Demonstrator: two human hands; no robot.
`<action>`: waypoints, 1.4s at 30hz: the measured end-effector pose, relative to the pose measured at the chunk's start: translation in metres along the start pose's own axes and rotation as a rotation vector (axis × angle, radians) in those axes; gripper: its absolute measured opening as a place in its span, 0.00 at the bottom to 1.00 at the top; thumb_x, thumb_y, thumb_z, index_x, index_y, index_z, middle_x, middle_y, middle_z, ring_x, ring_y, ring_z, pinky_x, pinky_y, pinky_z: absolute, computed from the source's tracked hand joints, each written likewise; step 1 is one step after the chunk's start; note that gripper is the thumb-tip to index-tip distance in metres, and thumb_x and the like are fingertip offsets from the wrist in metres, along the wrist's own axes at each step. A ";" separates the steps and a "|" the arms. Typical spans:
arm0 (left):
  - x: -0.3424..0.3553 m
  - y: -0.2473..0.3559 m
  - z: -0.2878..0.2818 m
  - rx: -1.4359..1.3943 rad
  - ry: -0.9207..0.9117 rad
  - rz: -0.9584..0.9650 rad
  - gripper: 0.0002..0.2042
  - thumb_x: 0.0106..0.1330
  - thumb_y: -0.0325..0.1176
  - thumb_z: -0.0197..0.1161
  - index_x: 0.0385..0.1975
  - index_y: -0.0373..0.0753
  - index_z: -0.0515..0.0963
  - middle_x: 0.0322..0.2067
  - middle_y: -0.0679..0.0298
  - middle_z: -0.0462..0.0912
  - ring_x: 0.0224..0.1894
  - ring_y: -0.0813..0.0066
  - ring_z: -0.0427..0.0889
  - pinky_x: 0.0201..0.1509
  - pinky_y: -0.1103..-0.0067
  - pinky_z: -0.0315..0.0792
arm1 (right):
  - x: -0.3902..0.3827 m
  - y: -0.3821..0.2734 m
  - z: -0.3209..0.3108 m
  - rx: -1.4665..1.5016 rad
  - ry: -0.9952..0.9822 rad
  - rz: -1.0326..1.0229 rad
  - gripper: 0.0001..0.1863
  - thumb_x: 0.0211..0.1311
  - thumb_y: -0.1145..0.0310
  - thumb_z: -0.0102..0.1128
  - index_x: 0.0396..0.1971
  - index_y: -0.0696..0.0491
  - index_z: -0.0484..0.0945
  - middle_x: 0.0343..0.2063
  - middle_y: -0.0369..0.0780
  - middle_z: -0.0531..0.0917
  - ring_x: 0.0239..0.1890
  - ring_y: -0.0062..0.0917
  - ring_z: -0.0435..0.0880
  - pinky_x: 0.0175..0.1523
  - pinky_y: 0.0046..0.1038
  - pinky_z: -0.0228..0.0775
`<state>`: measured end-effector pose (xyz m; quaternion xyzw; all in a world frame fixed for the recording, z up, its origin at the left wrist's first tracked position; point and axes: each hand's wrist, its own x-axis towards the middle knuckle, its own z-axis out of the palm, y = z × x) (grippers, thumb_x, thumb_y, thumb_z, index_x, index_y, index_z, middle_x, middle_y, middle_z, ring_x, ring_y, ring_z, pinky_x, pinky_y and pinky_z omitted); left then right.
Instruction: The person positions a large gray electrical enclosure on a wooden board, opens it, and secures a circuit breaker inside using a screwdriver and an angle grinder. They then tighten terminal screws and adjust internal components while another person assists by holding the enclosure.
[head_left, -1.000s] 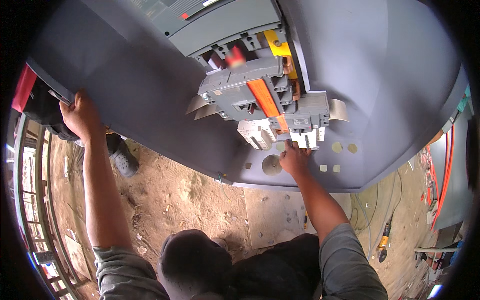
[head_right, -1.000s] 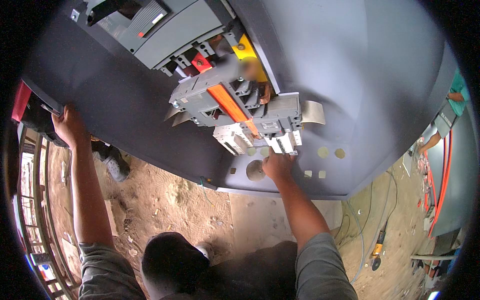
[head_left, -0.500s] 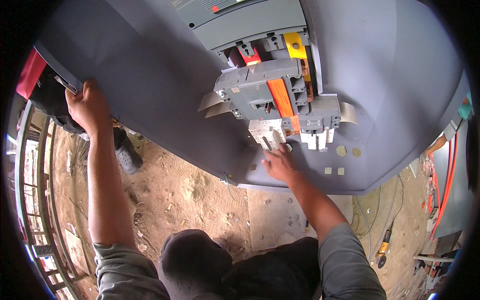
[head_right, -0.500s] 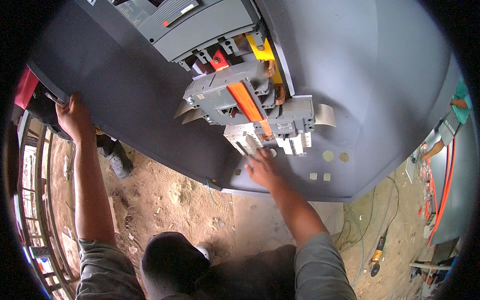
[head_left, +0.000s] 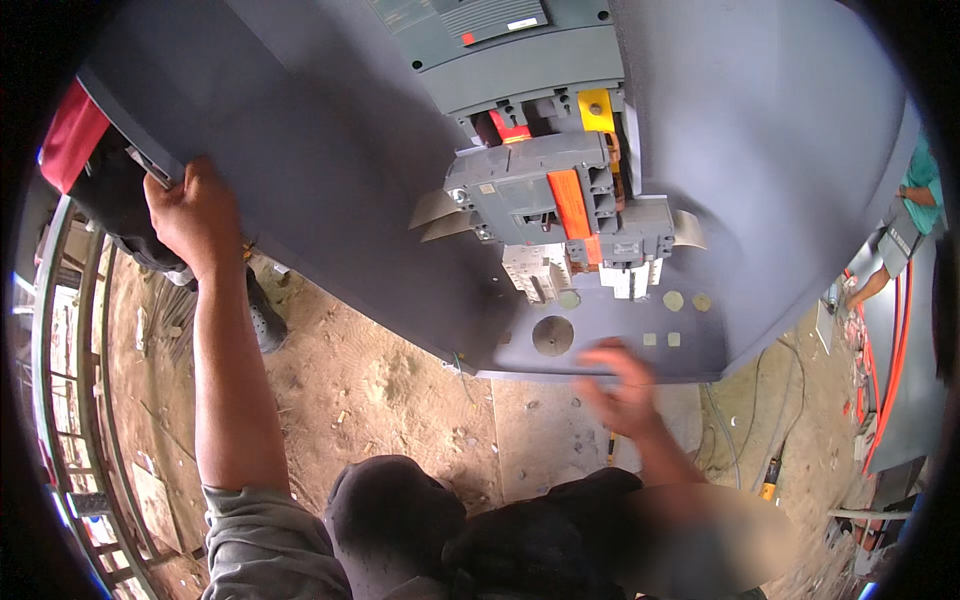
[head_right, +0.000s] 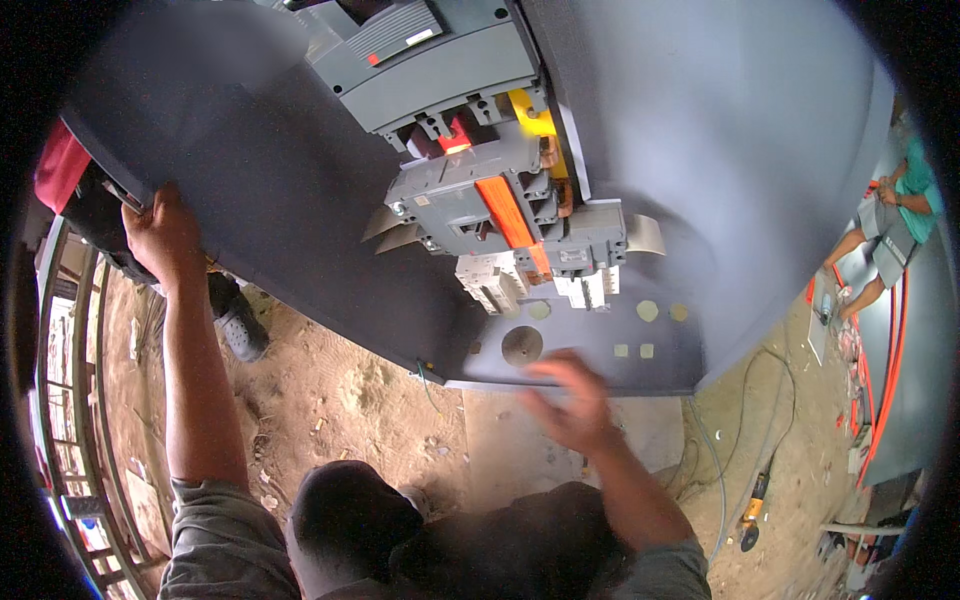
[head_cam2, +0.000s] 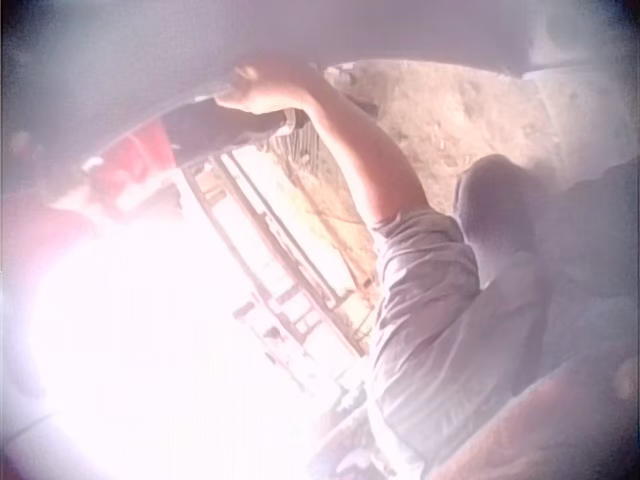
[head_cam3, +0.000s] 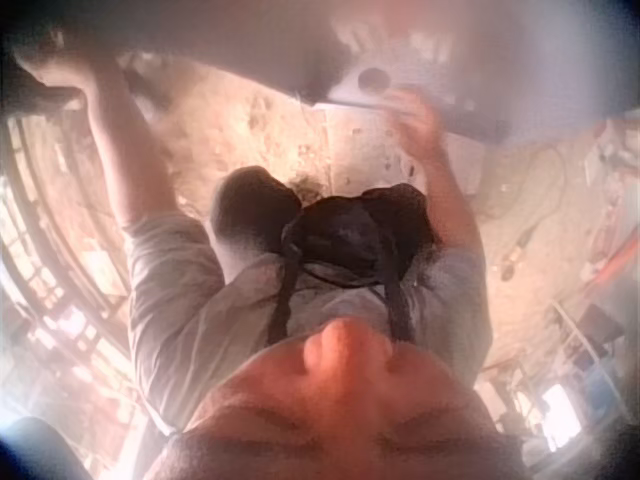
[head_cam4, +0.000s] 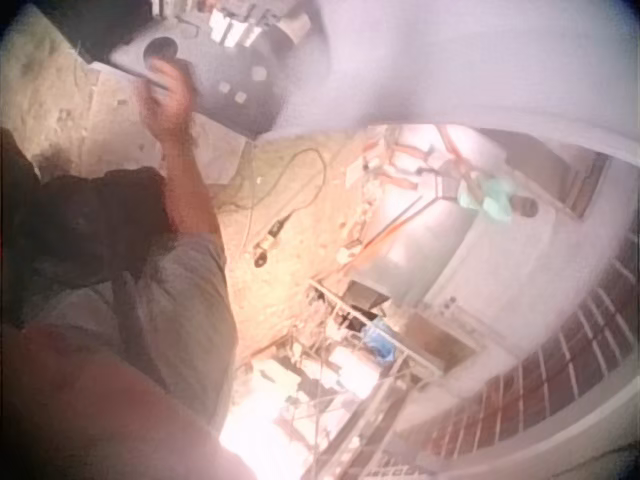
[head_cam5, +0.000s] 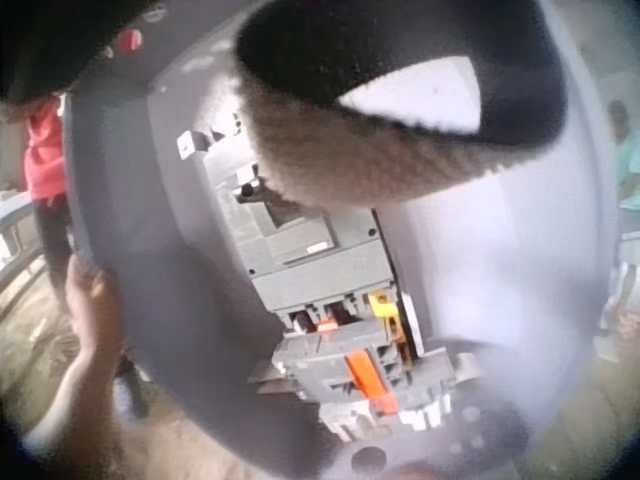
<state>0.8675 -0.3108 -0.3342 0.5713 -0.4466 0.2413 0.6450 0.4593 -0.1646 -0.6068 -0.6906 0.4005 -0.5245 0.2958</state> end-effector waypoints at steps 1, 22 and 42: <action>0.001 0.001 -0.003 0.001 -0.004 -0.010 0.15 0.60 0.35 0.60 0.42 0.32 0.79 0.34 0.56 0.88 0.38 0.63 0.86 0.48 0.70 0.75 | -0.011 -0.027 -0.041 0.038 0.211 -0.103 0.10 0.62 0.66 0.68 0.43 0.50 0.82 0.35 0.38 0.83 0.46 0.26 0.80 0.45 0.35 0.77; -0.019 0.013 -0.009 0.006 -0.188 -0.027 0.20 0.56 0.30 0.63 0.50 0.40 0.74 0.22 0.53 0.79 0.26 0.54 0.81 0.36 0.61 0.75 | 0.045 -0.043 -0.202 -0.530 0.835 0.140 0.26 0.67 0.78 0.54 0.64 0.65 0.67 0.57 0.57 0.80 0.56 0.47 0.83 0.60 0.40 0.73; -0.046 -0.077 0.014 -0.895 -0.646 -0.459 0.15 0.65 0.42 0.61 0.39 0.34 0.77 0.33 0.62 0.80 0.33 0.71 0.76 0.43 0.74 0.72 | -0.072 -0.087 -0.162 -0.772 0.806 -0.087 0.07 0.65 0.75 0.65 0.38 0.57 0.76 0.38 0.43 0.81 0.37 0.30 0.78 0.45 0.32 0.71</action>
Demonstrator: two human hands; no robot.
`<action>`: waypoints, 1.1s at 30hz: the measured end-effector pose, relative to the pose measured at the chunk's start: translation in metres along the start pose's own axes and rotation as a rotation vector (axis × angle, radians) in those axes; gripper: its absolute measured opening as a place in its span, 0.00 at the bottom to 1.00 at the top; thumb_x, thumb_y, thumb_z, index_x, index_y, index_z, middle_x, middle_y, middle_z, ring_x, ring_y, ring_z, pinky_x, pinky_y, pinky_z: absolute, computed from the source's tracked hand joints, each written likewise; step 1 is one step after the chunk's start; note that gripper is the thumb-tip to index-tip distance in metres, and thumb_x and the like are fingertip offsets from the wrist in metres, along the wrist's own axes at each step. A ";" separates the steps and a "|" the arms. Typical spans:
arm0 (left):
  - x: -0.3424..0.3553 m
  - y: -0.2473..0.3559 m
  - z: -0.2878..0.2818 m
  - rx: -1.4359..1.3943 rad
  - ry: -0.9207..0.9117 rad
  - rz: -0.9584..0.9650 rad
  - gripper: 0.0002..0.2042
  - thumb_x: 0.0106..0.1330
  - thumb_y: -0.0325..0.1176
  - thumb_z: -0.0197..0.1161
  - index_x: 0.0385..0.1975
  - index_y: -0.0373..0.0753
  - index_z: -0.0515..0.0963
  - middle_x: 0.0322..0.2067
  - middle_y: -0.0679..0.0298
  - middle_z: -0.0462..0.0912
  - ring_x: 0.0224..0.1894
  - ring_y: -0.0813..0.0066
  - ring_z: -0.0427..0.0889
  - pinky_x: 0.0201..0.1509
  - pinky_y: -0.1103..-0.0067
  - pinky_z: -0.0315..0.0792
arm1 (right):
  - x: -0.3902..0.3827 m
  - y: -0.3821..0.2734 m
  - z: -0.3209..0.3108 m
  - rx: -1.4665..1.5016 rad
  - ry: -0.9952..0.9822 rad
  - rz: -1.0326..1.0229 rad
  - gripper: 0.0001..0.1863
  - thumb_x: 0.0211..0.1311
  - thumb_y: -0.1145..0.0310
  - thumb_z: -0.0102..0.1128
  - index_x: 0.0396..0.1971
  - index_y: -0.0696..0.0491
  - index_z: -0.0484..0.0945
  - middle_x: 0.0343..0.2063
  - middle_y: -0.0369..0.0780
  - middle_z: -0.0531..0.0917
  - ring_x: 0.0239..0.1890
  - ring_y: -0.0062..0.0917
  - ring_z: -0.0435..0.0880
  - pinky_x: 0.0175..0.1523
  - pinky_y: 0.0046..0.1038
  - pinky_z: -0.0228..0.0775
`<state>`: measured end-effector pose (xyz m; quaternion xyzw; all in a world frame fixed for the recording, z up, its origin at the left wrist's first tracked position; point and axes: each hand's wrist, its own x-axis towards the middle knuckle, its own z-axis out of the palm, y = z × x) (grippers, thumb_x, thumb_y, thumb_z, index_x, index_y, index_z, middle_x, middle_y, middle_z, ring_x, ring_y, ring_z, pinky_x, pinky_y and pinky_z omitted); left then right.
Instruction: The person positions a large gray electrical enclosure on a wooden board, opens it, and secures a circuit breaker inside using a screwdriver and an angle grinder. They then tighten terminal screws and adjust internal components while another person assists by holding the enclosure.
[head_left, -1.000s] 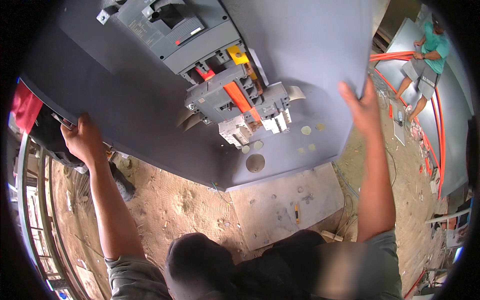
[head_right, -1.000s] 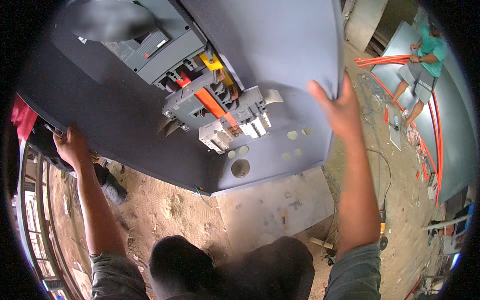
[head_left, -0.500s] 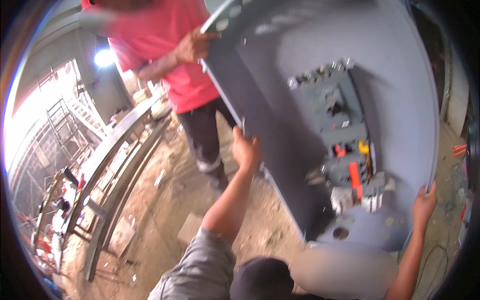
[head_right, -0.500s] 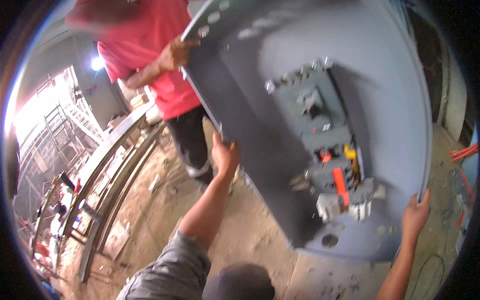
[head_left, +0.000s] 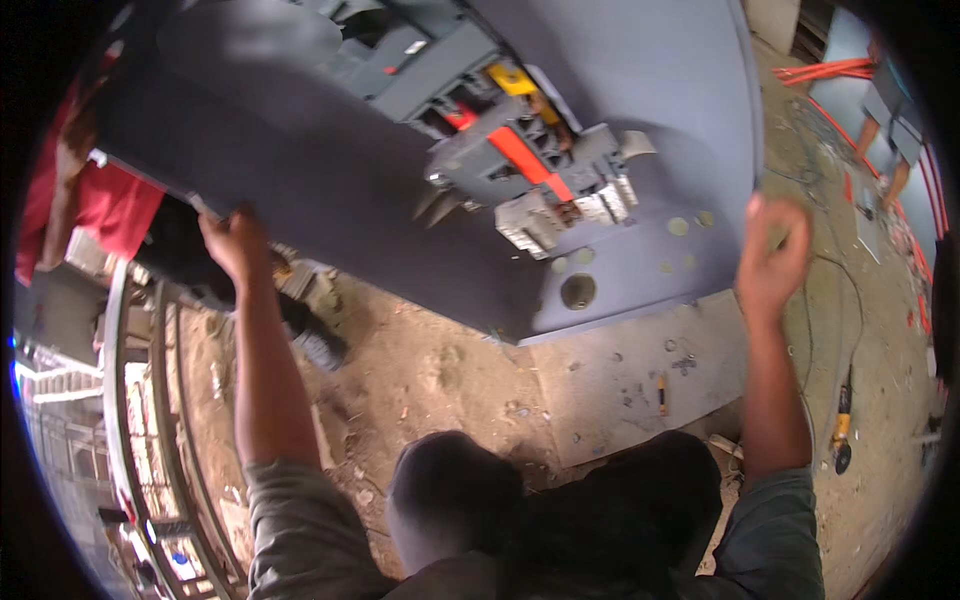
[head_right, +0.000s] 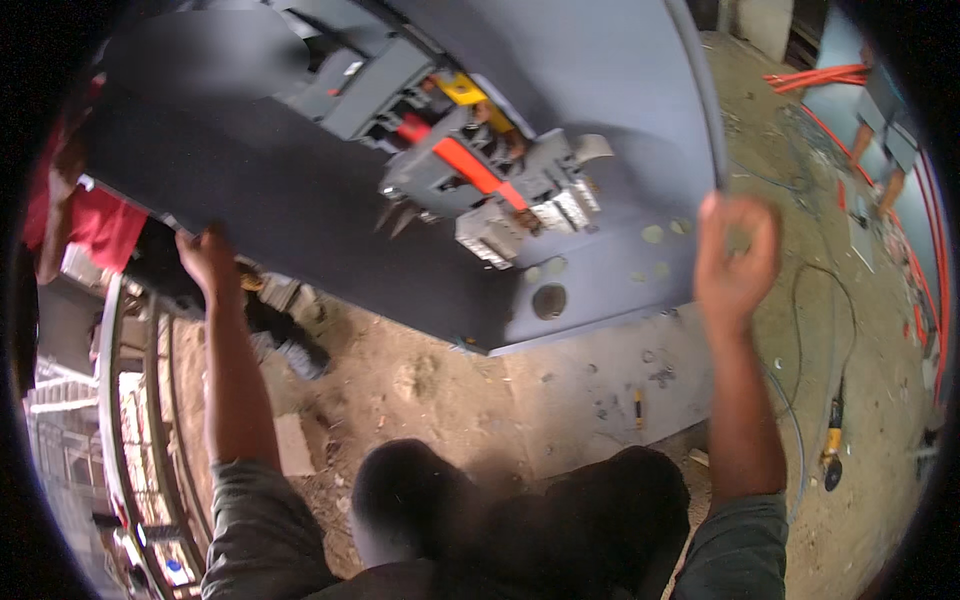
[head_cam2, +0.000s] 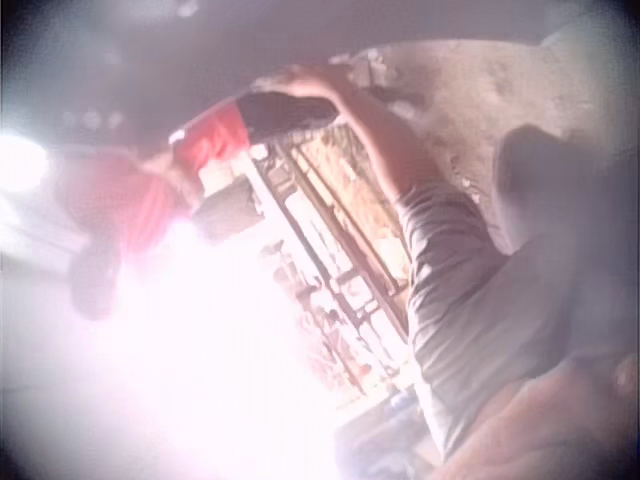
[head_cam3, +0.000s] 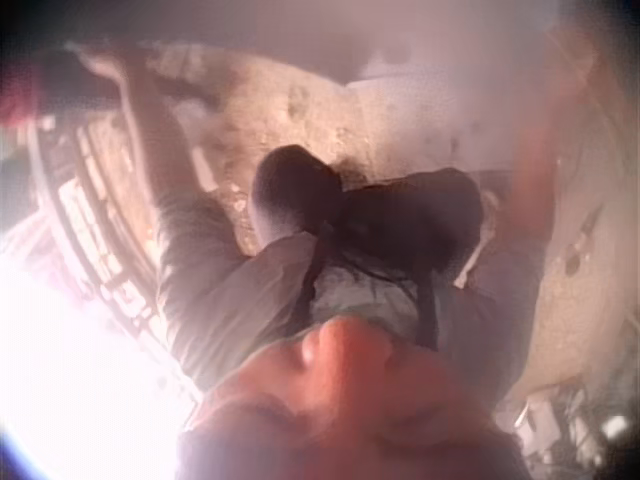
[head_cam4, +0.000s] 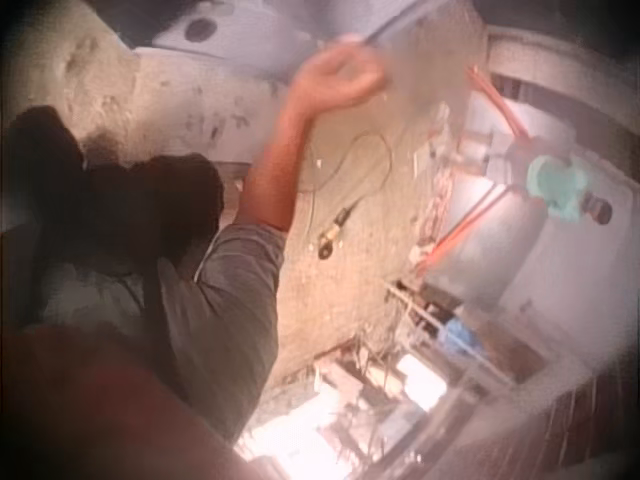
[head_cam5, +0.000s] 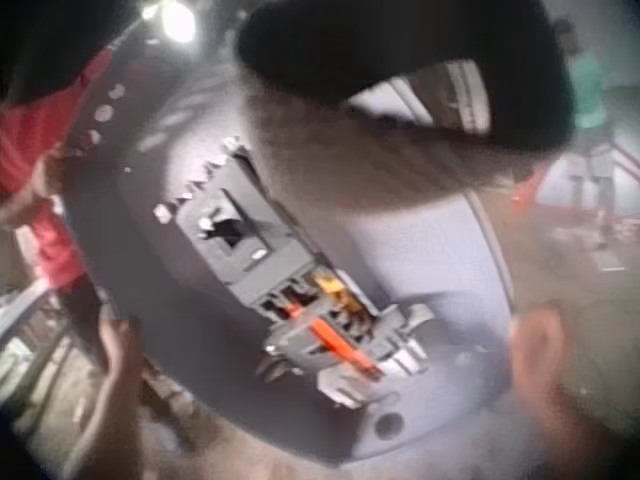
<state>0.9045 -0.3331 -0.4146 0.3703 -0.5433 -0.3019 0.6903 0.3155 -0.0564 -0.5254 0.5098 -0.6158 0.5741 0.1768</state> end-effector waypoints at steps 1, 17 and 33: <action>-0.005 0.008 0.015 0.529 0.144 0.294 0.16 0.61 0.33 0.61 0.46 0.31 0.78 0.40 0.59 0.85 0.40 0.71 0.81 0.49 0.75 0.73 | -0.035 -0.007 -0.006 0.098 0.012 -0.083 0.08 0.62 0.76 0.68 0.31 0.55 0.74 0.32 0.41 0.78 0.33 0.29 0.74 0.41 0.33 0.69; -0.045 0.041 0.060 0.389 0.158 0.306 0.20 0.62 0.22 0.56 0.56 0.31 0.75 0.48 0.62 0.83 0.49 0.72 0.81 0.57 0.75 0.72 | -0.334 0.125 0.200 -0.098 -1.172 -0.139 0.36 0.64 0.45 0.61 0.63 0.56 0.73 0.69 0.53 0.67 0.73 0.49 0.60 0.77 0.47 0.51; -0.064 0.051 0.049 0.549 0.283 0.382 0.17 0.58 0.28 0.60 0.47 0.30 0.78 0.41 0.58 0.86 0.42 0.70 0.84 0.51 0.74 0.74 | -0.226 0.029 0.042 0.251 -0.456 0.017 0.10 0.56 0.70 0.72 0.37 0.53 0.81 0.39 0.42 0.83 0.47 0.40 0.81 0.56 0.40 0.73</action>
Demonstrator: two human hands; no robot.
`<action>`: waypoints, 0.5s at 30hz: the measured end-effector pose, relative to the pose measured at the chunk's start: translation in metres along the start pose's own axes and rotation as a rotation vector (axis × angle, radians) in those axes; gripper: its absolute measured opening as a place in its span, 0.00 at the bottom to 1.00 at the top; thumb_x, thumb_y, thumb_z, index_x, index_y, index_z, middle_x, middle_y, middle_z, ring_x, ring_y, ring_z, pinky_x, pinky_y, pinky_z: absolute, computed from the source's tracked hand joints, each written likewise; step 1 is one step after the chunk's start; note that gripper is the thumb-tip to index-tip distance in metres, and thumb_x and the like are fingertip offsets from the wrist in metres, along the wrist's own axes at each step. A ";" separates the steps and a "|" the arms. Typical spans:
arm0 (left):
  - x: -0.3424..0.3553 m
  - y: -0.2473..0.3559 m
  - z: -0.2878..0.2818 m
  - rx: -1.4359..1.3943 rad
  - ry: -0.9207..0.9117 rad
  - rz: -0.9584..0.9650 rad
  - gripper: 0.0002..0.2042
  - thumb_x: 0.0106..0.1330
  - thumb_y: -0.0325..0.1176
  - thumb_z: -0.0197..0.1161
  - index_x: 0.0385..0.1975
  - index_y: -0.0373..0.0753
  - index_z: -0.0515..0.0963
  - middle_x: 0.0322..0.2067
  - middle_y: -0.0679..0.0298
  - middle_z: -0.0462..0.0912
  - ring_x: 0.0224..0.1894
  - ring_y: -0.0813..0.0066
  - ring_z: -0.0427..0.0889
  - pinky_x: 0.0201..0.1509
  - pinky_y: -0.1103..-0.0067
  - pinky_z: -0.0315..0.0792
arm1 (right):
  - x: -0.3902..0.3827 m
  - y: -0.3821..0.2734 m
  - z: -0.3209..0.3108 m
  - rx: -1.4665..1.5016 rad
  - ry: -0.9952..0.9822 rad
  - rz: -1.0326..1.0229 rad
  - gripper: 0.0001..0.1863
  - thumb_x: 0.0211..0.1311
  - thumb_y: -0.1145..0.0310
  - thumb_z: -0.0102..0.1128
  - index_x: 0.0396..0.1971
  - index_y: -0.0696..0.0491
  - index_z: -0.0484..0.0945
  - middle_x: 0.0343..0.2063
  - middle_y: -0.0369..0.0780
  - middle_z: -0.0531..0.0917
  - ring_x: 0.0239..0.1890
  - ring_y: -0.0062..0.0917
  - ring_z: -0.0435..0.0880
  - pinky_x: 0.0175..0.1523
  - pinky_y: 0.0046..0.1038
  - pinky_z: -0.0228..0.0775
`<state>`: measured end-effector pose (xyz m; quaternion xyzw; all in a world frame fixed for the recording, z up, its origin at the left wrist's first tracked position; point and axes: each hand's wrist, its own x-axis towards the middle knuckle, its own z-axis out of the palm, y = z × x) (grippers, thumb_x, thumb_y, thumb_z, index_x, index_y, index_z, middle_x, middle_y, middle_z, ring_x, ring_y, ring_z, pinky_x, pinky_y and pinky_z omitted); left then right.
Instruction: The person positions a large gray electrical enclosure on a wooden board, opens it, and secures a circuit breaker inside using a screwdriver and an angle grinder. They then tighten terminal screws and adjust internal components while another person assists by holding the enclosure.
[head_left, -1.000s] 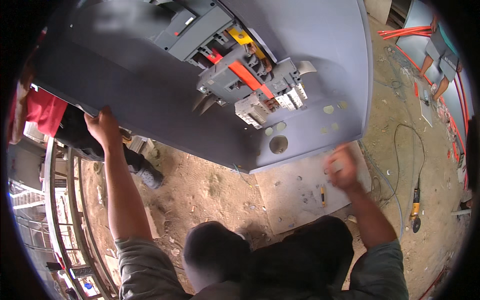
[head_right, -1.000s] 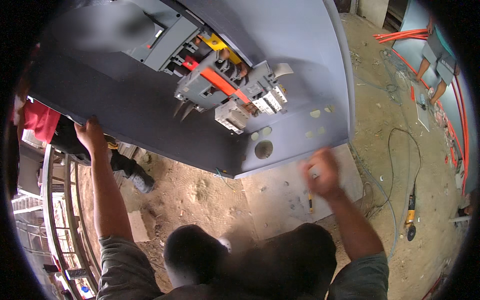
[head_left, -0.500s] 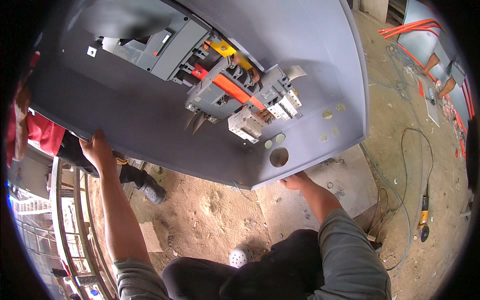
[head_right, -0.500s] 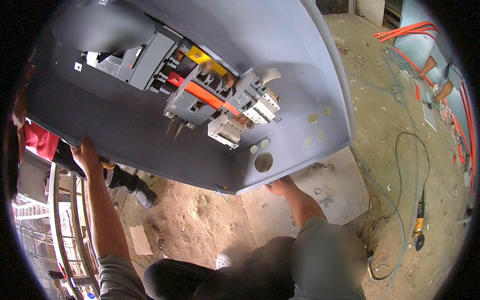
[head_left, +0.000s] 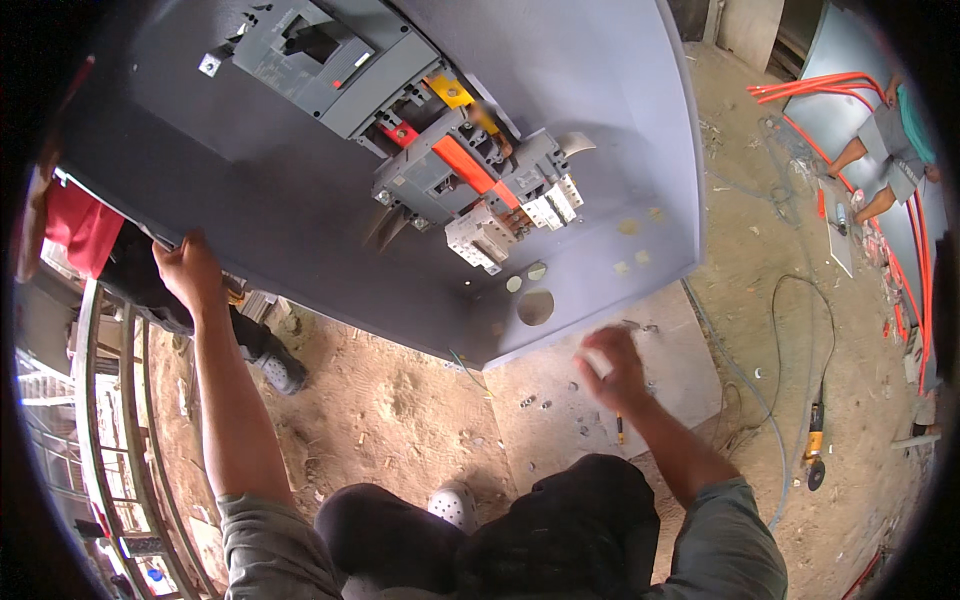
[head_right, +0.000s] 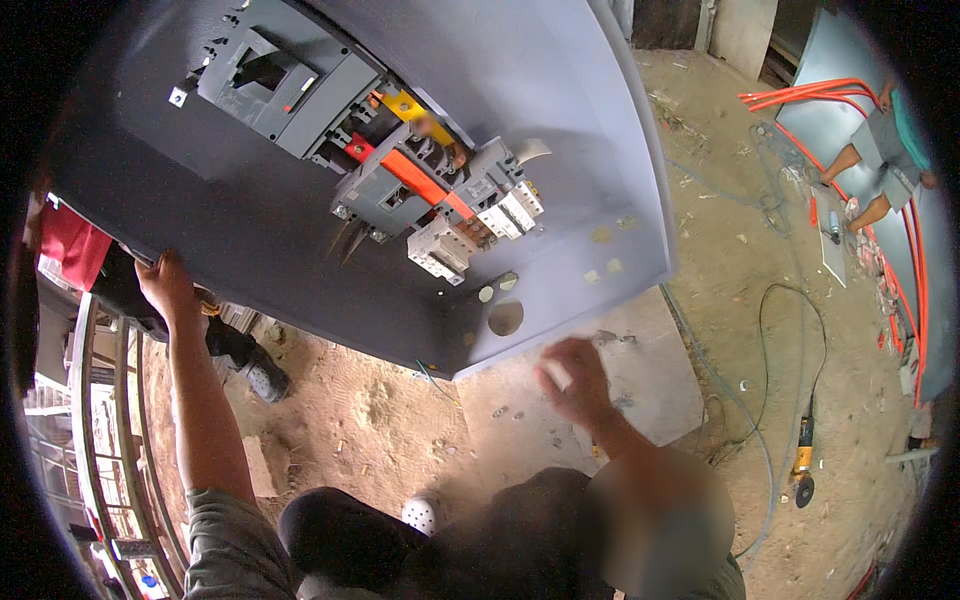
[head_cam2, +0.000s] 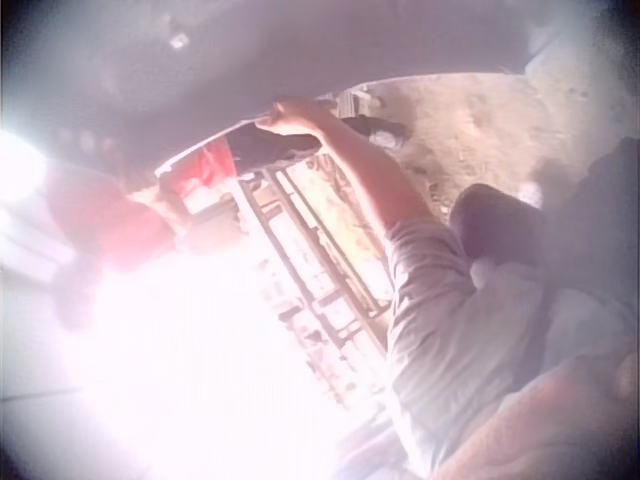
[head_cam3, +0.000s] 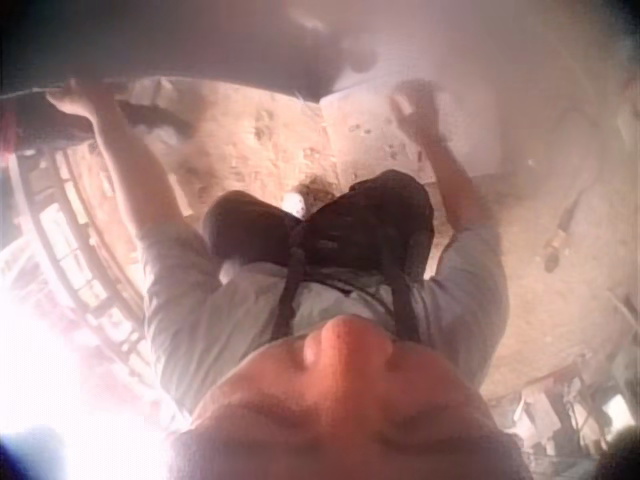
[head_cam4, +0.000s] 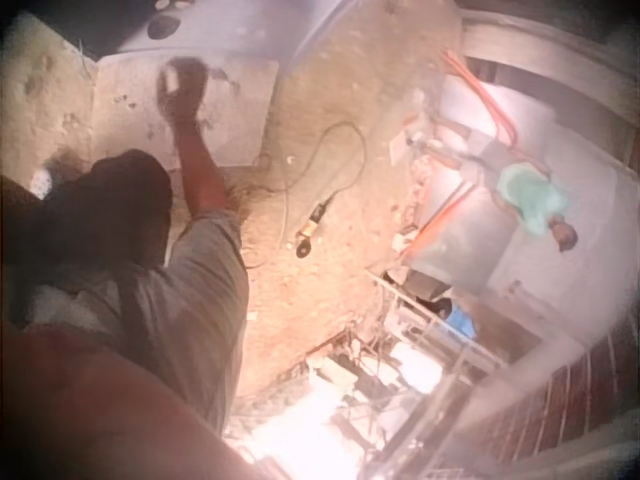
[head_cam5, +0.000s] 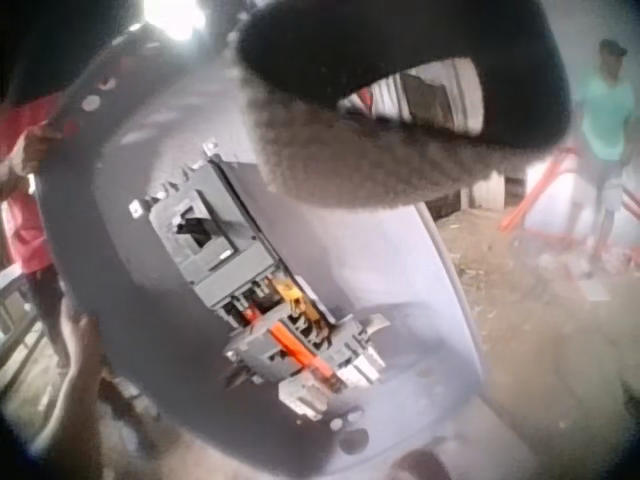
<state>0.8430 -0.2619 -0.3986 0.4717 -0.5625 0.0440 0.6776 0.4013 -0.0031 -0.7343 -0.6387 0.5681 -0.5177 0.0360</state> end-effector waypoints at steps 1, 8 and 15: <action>0.003 0.001 -0.004 0.029 0.012 -0.004 0.17 0.58 0.29 0.61 0.48 0.30 0.78 0.40 0.58 0.87 0.42 0.69 0.84 0.51 0.74 0.74 | 0.027 -0.008 -0.016 -0.065 0.050 -0.011 0.11 0.56 0.72 0.72 0.38 0.54 0.81 0.40 0.43 0.83 0.47 0.41 0.80 0.56 0.40 0.72; 0.002 0.014 -0.009 0.234 0.039 -0.050 0.22 0.57 0.34 0.60 0.52 0.31 0.76 0.41 0.49 0.87 0.44 0.55 0.87 0.52 0.67 0.76 | 0.109 -0.055 -0.079 -0.073 0.455 -0.039 0.10 0.62 0.74 0.66 0.42 0.57 0.80 0.44 0.44 0.82 0.49 0.38 0.78 0.56 0.38 0.70; -0.005 0.035 -0.011 0.331 0.062 -0.054 0.22 0.56 0.39 0.59 0.50 0.36 0.77 0.41 0.46 0.87 0.47 0.47 0.86 0.54 0.63 0.75 | 0.106 -0.071 -0.094 -0.261 0.509 -0.094 0.26 0.61 0.63 0.72 0.55 0.57 0.74 0.57 0.48 0.76 0.58 0.36 0.72 0.63 0.40 0.65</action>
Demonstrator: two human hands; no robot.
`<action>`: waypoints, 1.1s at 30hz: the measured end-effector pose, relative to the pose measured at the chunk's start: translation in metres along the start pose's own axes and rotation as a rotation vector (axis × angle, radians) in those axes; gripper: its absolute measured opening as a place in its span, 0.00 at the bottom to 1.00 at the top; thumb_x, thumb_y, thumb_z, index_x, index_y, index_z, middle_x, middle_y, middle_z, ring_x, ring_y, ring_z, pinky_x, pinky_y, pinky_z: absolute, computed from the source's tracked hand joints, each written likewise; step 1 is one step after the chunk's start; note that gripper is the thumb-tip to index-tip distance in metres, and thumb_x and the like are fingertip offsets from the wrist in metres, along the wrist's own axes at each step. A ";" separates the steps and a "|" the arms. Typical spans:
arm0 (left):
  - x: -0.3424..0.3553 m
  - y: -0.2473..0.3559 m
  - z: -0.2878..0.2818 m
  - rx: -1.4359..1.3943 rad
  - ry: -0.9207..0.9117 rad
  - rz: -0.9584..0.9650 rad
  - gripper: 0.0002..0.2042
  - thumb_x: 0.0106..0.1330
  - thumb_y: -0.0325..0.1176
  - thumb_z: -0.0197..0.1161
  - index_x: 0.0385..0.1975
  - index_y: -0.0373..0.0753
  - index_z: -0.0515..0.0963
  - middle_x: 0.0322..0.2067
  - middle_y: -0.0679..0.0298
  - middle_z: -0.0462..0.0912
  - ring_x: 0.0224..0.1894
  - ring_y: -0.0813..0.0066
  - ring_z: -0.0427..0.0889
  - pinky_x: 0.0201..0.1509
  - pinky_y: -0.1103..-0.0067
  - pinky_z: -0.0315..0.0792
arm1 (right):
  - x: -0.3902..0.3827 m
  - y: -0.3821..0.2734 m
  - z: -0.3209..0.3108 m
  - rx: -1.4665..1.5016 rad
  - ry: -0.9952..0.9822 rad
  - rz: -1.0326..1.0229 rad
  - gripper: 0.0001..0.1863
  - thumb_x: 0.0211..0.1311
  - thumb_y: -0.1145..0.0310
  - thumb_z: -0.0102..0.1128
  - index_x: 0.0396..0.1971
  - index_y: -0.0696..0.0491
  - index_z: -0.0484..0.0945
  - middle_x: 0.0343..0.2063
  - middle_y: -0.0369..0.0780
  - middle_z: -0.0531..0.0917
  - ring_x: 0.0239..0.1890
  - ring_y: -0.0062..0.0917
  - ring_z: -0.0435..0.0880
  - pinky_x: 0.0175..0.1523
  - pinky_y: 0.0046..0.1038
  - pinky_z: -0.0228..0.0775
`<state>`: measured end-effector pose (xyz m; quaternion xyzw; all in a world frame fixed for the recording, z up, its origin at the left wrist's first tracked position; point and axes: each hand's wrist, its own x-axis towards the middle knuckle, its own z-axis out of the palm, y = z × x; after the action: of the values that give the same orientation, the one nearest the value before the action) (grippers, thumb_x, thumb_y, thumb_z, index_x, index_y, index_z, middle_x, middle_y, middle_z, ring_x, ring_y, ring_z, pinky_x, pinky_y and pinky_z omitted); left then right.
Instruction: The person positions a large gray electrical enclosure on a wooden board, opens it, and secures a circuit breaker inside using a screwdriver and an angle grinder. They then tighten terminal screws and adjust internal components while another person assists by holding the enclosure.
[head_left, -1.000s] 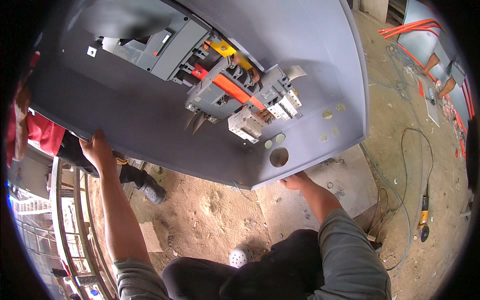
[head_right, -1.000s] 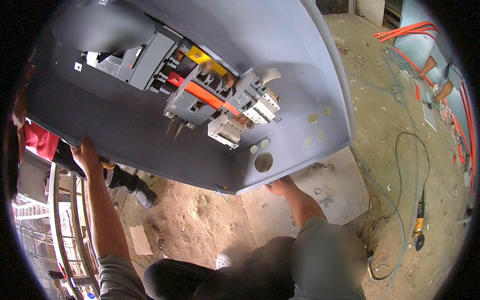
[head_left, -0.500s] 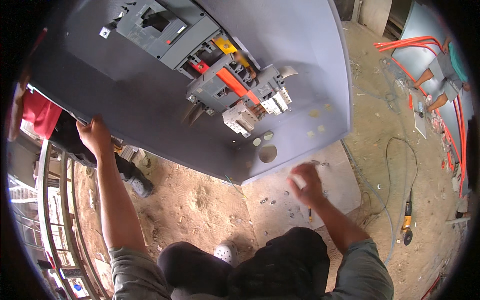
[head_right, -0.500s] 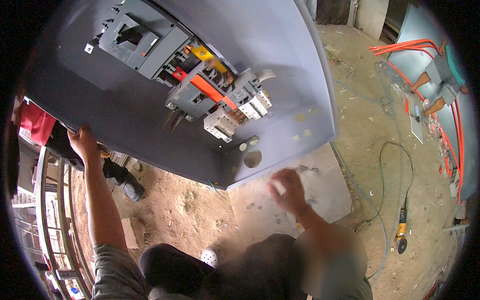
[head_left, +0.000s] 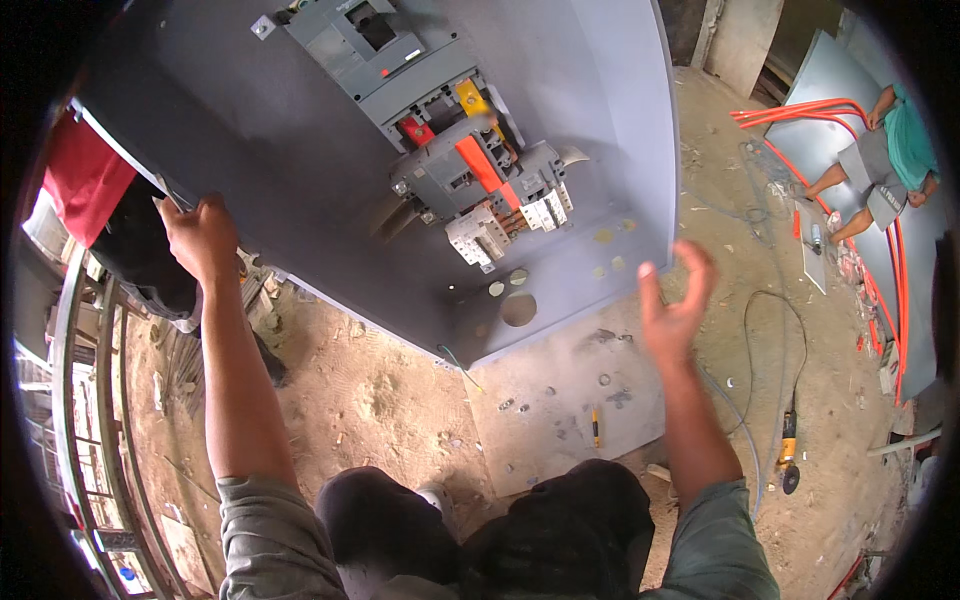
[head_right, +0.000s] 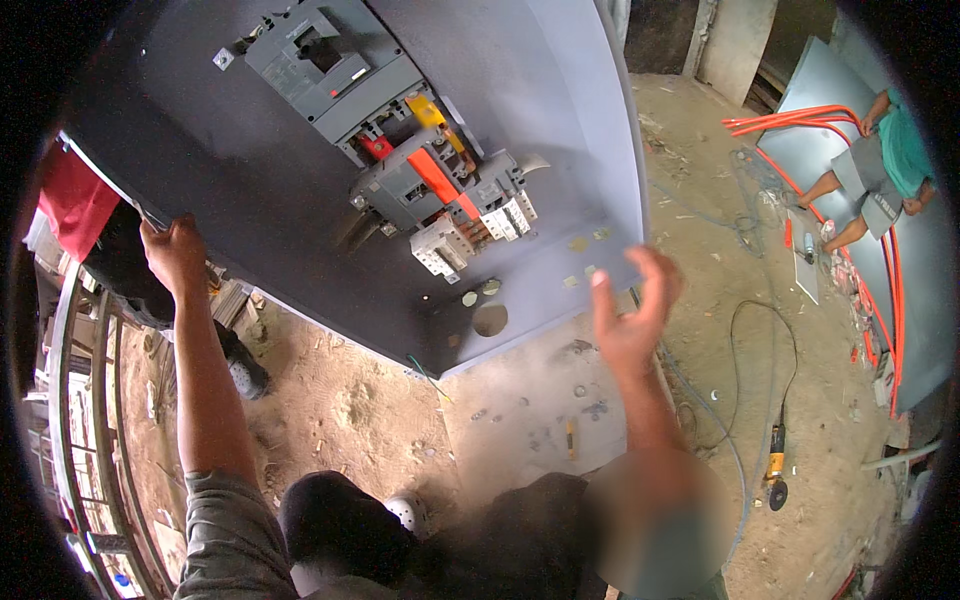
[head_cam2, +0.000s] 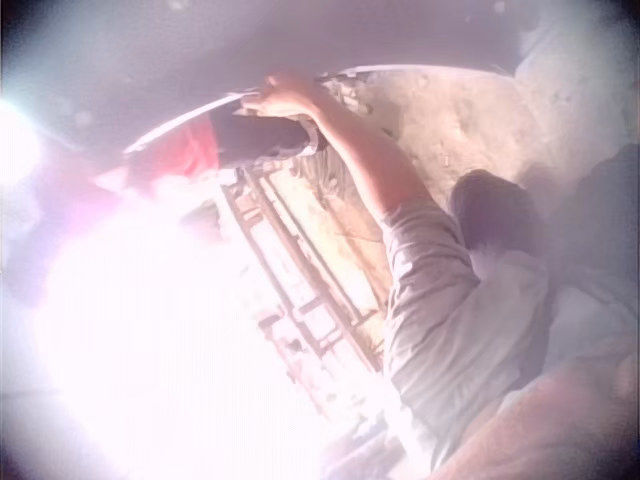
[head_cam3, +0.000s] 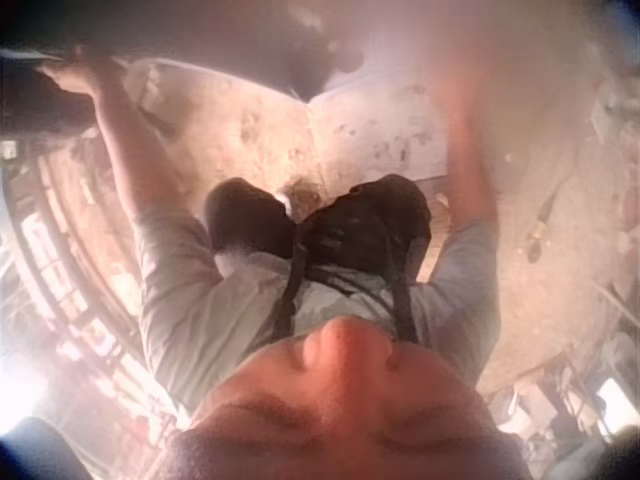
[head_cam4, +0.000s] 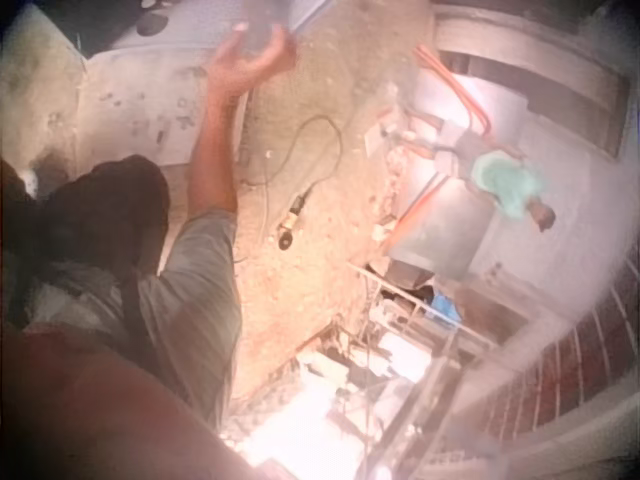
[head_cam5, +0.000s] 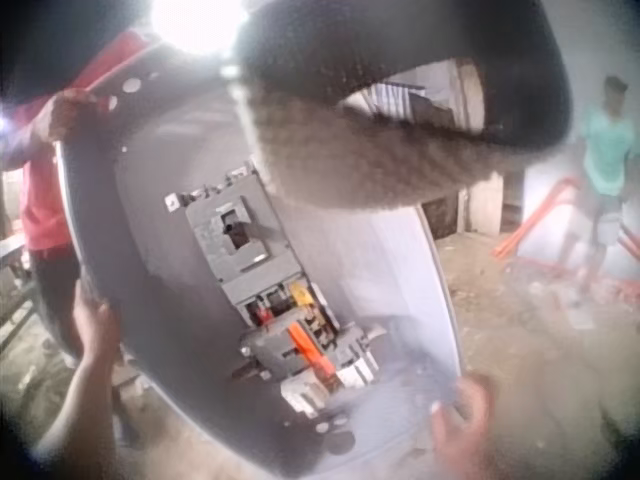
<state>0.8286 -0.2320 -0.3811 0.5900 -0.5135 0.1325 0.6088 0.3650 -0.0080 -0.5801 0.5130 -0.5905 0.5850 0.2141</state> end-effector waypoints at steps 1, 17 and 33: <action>-0.001 0.006 -0.005 -0.001 0.015 0.000 0.21 0.56 0.38 0.59 0.49 0.36 0.77 0.41 0.46 0.87 0.47 0.46 0.86 0.54 0.63 0.75 | 0.017 0.001 -0.003 -0.070 0.062 0.079 0.33 0.60 0.58 0.73 0.60 0.58 0.71 0.59 0.49 0.74 0.61 0.37 0.70 0.65 0.41 0.62; 0.012 0.028 0.002 0.034 -0.002 0.011 0.17 0.56 0.37 0.59 0.45 0.40 0.75 0.34 0.46 0.87 0.43 0.39 0.85 0.52 0.56 0.75 | 0.173 0.057 0.080 -0.296 -0.289 0.414 0.23 0.73 0.50 0.54 0.55 0.53 0.71 0.43 0.53 0.86 0.47 0.52 0.84 0.52 0.47 0.75; 0.050 0.077 0.096 -0.126 -0.215 0.043 0.17 0.58 0.35 0.62 0.49 0.42 0.75 0.32 0.54 0.87 0.38 0.56 0.89 0.45 0.67 0.78 | 0.104 0.058 0.058 -0.386 -0.198 0.537 0.18 0.75 0.59 0.53 0.52 0.57 0.68 0.37 0.56 0.85 0.41 0.59 0.83 0.43 0.52 0.73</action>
<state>0.7465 -0.3153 -0.3184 0.5502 -0.5957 0.0491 0.5831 0.2959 -0.1096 -0.5318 0.3436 -0.8223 0.4452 0.0873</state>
